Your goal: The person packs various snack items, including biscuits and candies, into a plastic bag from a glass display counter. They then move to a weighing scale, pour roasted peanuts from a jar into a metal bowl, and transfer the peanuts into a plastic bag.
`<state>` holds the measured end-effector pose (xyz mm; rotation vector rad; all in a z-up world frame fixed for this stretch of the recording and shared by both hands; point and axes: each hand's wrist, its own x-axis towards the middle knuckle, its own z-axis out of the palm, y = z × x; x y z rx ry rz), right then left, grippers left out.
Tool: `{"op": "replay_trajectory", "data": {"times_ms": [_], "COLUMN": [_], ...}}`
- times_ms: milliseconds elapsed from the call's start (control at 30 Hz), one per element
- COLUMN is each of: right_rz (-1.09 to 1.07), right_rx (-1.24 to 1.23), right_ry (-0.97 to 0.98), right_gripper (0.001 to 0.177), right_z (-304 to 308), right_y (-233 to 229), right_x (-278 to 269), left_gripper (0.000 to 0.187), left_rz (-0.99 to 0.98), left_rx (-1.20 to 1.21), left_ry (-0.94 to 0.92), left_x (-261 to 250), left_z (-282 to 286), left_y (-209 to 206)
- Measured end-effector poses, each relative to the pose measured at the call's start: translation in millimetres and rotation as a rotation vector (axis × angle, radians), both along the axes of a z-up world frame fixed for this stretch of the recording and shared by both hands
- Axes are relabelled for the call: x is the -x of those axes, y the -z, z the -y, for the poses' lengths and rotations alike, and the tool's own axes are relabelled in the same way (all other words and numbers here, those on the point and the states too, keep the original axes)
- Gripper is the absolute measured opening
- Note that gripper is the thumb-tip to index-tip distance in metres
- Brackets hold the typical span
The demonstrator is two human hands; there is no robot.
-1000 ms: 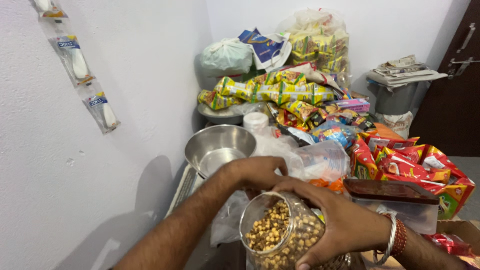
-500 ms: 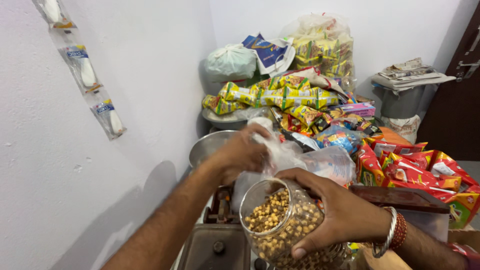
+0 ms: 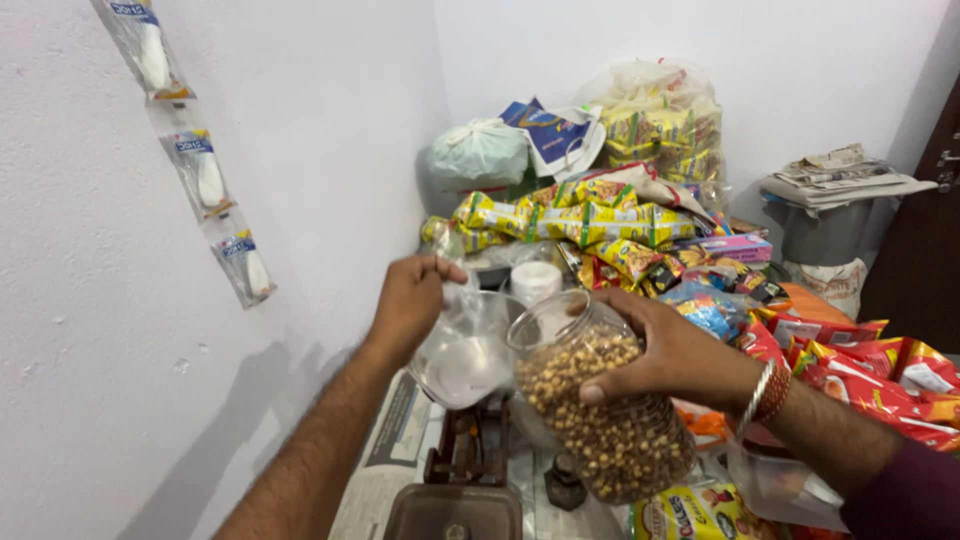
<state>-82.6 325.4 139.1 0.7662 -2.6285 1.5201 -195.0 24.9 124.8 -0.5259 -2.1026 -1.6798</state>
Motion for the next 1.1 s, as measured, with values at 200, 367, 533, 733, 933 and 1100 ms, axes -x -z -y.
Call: {"op": "replay_trajectory", "data": {"times_ms": [200,367,533,733,933,1100], "right_rz": [-0.151,-0.241,-0.349,-0.479,-0.488,-0.457], "right_rx": [-0.219,-0.456,-0.523,-0.711,-0.800,-0.980], "right_ry": [0.135,0.245,0.185,0.142,0.091,0.118], "right_gripper": [0.109,0.115,0.116,0.107,0.100,0.093], "right_z": [-2.5,3.7,13.7,30.9,52.8,71.5], "right_y": [-19.2,-40.4,-48.3,-56.3,-71.1,-76.8], "right_x": [38.3,58.2,80.6,107.6,116.3,113.7], "left_gripper": [0.009,0.016,0.034,0.068,0.076,0.081], "left_rz": [-0.189,-0.222,-0.307,0.211,0.286,0.312], "left_rx": [0.323,0.696,0.751,0.369,0.239,0.154], "left_ry": [-0.194,-0.289,-0.277,-0.035,0.008,0.020], "left_x": [-11.8,-8.3,13.6,0.6,-4.3,0.1], "left_z": [9.7,15.7,17.1,8.4,1.9,0.9], "left_y": [12.3,21.1,47.2,34.8,29.8,41.7]}}
